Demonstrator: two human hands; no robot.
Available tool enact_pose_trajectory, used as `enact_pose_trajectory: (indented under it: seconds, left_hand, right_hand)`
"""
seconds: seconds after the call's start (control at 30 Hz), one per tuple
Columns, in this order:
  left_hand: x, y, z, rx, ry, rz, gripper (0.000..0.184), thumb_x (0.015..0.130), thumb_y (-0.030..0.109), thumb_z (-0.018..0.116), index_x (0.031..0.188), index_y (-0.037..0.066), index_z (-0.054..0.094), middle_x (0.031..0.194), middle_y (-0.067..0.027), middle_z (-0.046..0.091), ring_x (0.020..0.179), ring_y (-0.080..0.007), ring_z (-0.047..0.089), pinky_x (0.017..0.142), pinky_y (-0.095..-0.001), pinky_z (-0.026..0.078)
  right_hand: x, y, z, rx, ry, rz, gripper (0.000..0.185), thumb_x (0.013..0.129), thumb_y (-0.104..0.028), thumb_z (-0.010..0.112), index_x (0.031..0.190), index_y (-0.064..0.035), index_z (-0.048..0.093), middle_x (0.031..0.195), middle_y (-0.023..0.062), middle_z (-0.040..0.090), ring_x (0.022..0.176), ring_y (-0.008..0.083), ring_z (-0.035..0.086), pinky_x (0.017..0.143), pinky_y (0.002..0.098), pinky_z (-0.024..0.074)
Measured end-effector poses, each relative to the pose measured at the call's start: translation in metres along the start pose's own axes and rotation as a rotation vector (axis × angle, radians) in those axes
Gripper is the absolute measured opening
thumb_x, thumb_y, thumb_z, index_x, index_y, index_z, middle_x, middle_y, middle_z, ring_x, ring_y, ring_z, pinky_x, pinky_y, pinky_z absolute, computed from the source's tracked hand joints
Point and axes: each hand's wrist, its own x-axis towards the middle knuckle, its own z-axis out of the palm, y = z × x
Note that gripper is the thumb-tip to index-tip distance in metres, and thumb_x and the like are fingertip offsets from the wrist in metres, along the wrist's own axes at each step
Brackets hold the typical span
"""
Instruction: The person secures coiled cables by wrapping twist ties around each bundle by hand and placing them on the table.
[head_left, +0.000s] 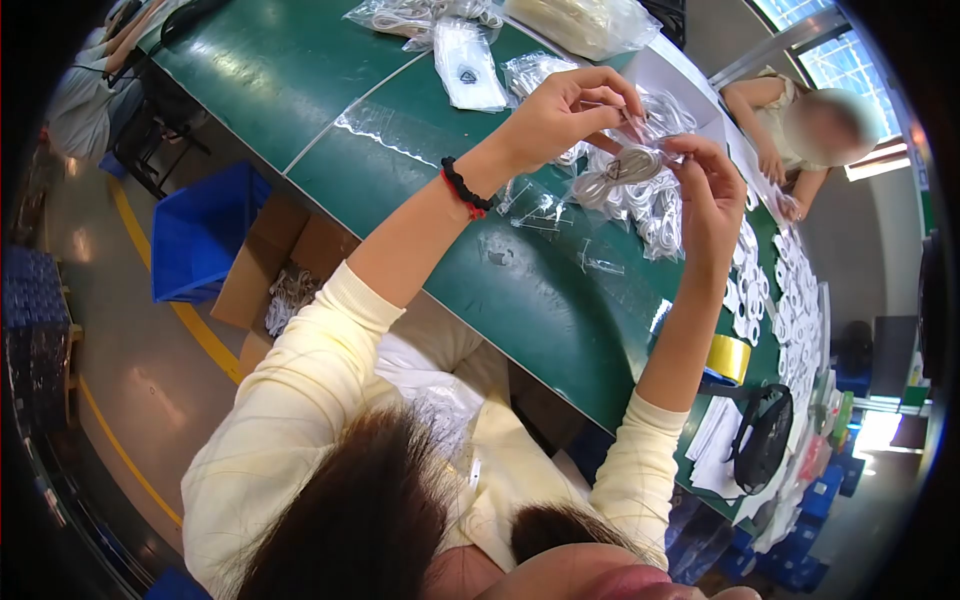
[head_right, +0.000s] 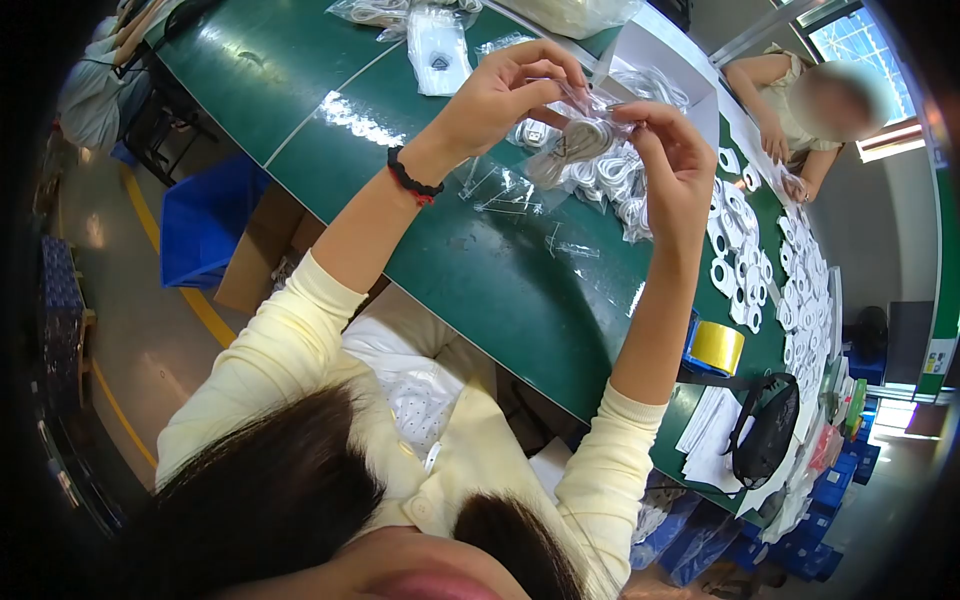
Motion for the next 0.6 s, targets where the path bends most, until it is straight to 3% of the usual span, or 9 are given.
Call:
enact_pose_trajectory:
  seconds: [0.2, 0.33, 0.4, 0.53, 0.6]
  left_hand:
    - [0.000, 0.000, -0.004, -0.115, 0.009, -0.091, 0.013, 0.091, 0.007, 0.052, 0.098, 0.004, 0.061, 0.097, -0.0048, 0.062, 0.093, -0.0146, 0.063, 0.080, -0.0319, 0.056]
    - [0.000, 0.002, -0.002, -0.053, 0.065, -0.132, 0.014, 0.088, 0.009, 0.060, 0.100, 0.002, 0.062, 0.097, -0.0059, 0.063, 0.092, -0.0139, 0.063, 0.081, -0.0289, 0.054]
    - [0.000, 0.000, -0.002, 0.053, 0.067, -0.112, 0.017, 0.088, 0.010, 0.063, 0.102, 0.002, 0.062, 0.097, -0.0064, 0.064, 0.092, -0.0139, 0.063, 0.081, -0.0276, 0.054]
    - [0.001, -0.005, -0.003, -0.149, 0.115, -0.124, 0.024, 0.085, 0.008, 0.068, 0.108, 0.001, 0.062, 0.099, -0.0075, 0.065, 0.092, -0.0138, 0.064, 0.080, -0.0264, 0.054]
    - [0.002, -0.007, -0.005, -0.210, 0.172, -0.151, 0.025, 0.085, 0.006, 0.068, 0.109, 0.001, 0.062, 0.100, -0.0076, 0.065, 0.092, -0.0140, 0.064, 0.081, -0.0264, 0.055]
  right_hand:
    - [0.000, -0.009, 0.005, -0.118, 0.022, 0.038, 0.016, 0.091, -0.002, 0.055, 0.102, 0.0046, 0.064, 0.102, 0.0094, 0.065, 0.096, 0.0146, 0.060, 0.088, 0.0270, 0.0475]
    - [0.000, -0.008, 0.014, -0.219, 0.050, 0.023, 0.019, 0.088, 0.001, 0.060, 0.107, 0.0047, 0.064, 0.103, 0.0099, 0.065, 0.095, 0.0151, 0.061, 0.089, 0.0270, 0.0487]
    - [0.001, -0.009, 0.014, -0.153, 0.053, 0.066, 0.023, 0.085, 0.005, 0.063, 0.108, 0.0045, 0.064, 0.102, 0.0100, 0.066, 0.096, 0.0152, 0.062, 0.089, 0.0276, 0.0498]
    - [0.003, -0.005, 0.013, -0.136, 0.032, 0.029, 0.029, 0.087, 0.001, 0.062, 0.116, 0.0038, 0.060, 0.106, 0.0103, 0.064, 0.097, 0.0160, 0.062, 0.090, 0.0300, 0.0502]
    - [0.007, -0.007, 0.023, 0.128, 0.162, 0.098, 0.037, 0.085, -0.004, 0.067, 0.120, 0.0019, 0.057, 0.111, 0.0106, 0.060, 0.094, 0.0162, 0.063, 0.086, 0.0284, 0.0513]
